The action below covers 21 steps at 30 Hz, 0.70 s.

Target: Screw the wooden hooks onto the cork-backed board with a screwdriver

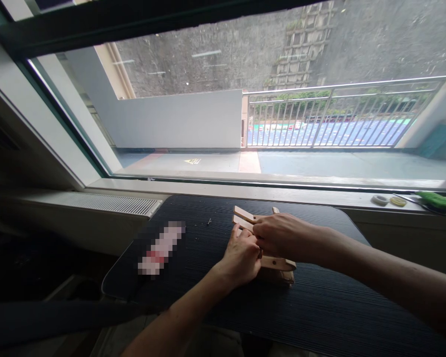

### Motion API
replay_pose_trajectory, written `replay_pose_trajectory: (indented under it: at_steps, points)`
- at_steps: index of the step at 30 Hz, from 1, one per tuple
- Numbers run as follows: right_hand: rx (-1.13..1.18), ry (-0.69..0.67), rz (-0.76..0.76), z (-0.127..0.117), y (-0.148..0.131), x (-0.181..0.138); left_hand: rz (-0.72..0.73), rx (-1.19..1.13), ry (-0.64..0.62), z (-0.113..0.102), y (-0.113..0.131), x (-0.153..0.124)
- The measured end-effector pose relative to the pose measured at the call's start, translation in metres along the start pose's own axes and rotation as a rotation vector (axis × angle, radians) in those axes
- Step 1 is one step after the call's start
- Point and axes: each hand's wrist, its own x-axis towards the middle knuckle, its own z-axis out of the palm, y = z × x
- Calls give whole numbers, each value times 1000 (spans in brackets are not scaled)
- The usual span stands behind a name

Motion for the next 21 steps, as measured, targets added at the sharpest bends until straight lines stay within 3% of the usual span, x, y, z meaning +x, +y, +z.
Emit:
replay_pose_trajectory:
  at_steps: [5, 11, 21]
  points:
    - [-28, 23, 0, -2, -1, -8, 6, 13, 0, 2, -2, 0]
    - [-41, -54, -4, -12, -8, -9, 18, 28, 33, 8, -4, 0]
    - [-28, -52, -24, -1, 1, -7, 13, 70, -30, 8, -5, 0]
